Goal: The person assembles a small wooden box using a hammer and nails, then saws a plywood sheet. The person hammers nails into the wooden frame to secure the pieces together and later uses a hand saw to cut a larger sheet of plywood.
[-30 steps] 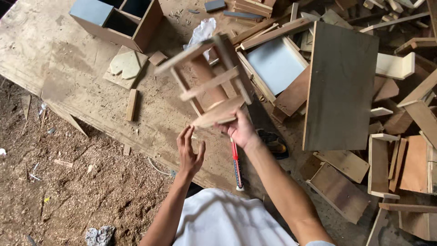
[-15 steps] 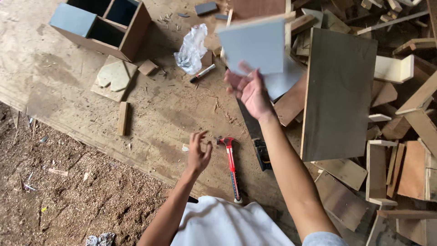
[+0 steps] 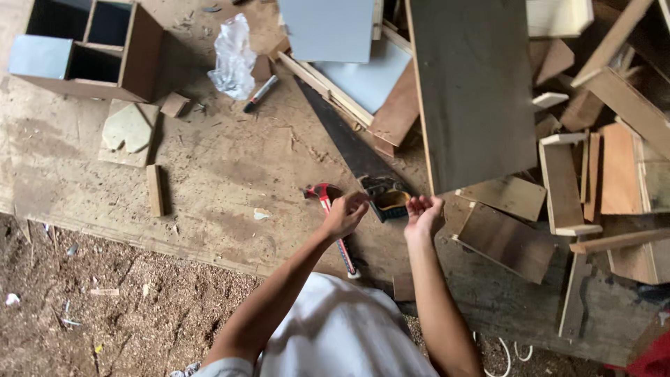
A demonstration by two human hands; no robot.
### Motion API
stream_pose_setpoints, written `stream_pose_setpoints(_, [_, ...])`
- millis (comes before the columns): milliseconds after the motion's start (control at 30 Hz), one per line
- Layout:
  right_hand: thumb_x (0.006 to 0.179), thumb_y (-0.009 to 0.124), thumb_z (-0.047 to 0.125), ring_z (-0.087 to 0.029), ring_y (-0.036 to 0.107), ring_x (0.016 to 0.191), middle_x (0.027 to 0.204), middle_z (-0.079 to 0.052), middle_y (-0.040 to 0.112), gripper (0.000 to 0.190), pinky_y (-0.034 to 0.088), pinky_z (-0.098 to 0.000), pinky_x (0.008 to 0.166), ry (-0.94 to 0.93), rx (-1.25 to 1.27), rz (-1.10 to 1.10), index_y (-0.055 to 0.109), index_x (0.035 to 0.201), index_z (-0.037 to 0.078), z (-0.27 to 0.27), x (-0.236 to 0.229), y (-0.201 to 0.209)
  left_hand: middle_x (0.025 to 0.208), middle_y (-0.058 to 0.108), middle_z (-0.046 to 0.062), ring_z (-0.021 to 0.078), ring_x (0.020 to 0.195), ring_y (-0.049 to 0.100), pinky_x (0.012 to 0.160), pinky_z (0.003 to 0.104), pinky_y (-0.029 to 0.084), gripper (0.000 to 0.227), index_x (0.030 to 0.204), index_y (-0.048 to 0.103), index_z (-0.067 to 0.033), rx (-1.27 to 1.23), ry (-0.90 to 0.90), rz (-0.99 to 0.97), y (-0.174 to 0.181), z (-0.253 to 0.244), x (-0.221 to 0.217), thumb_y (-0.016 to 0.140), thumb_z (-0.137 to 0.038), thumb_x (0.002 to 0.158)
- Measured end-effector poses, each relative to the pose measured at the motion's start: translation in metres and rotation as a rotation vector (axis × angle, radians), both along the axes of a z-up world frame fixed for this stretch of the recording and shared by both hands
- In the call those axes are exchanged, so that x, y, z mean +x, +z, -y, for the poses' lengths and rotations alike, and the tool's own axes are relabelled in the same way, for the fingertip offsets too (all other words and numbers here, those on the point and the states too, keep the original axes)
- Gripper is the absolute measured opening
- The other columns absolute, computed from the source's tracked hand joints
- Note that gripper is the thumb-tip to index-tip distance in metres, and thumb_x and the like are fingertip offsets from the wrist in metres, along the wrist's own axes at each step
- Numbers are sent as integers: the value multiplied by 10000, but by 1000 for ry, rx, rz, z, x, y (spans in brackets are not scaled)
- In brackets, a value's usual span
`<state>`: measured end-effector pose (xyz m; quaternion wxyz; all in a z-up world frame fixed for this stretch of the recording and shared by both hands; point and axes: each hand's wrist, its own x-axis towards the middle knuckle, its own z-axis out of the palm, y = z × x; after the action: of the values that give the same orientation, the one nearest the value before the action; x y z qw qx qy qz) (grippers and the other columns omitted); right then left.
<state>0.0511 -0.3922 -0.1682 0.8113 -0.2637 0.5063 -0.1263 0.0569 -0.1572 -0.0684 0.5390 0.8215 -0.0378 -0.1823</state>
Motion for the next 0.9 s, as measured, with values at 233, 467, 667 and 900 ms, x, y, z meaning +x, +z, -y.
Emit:
stream_pose_setpoints(233, [1024,575,218,-291,689,1041,1065,-152,698,214,576,-445,1004,292,420,407,617,1099,22,70,10,-9,1068,722,127,169,982,696,836,323,553,469,1266,578,26,-302,110,-31,-46,125,53,643,-365,1015])
stream_pose_setpoints(467, [1025,523,239,-227,660,1112,1257,-77,661,326,464,-449,1069,520,230,482,590,1329,141,31,-3,68,783,718,157,154,622,651,563,322,540,524,1080,715,66,-176,380,-194,-5,171,77,587,-438,1013])
stream_pose_setpoints(667, [1108,540,268,-218,621,1148,1145,-39,704,203,401,-397,1154,568,632,1064,691,1139,136,48,-21,78,758,694,127,141,621,620,559,320,531,470,1055,681,76,-206,165,-62,18,135,67,616,-389,1024])
stream_pose_setpoints(900, [1003,647,60,-199,687,1155,1202,-71,714,199,512,-372,1045,290,450,573,677,1200,59,42,-62,30,876,668,-5,58,782,570,660,266,506,401,1135,668,60,-432,124,-40,45,42,11,608,-328,1049])
